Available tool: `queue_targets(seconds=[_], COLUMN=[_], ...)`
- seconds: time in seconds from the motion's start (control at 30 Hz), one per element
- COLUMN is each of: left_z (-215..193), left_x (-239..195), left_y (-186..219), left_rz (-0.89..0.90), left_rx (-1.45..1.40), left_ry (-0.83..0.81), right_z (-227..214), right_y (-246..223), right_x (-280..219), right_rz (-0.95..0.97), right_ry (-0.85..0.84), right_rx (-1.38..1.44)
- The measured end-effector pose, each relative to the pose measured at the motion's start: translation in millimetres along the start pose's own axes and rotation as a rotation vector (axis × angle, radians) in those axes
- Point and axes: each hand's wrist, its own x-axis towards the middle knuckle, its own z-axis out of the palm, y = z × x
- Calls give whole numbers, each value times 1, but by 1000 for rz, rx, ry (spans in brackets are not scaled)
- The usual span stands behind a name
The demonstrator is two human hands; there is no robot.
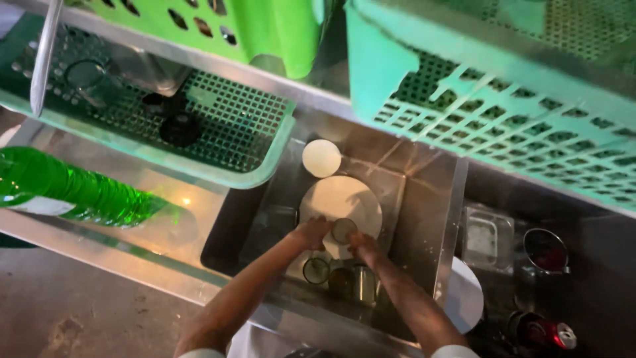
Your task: Washing and rinsing various dishes, containers, and utensils in a kitchen sink.
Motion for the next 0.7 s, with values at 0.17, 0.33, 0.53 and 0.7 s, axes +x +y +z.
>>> queue_targets(seconds=[0.17,0.33,0.53,0.7], left_z=[-8,5,17,-35], left_x=[-10,-8,15,15], left_y=[-4,-19,-28,37], left_rz=[-38,-24,153,-116], left_rx=[-64,-31,-87,-842], left_ry=[23,25,327,28], right_z=[28,16,-56,-75], right_y=[71,28,-91,-91], right_x=[96,52,-65,-96], right_rz=[-576,-656,-723,-469], right_ry=[70,198,39,-147], right_rx=[-825,-688,-140,364])
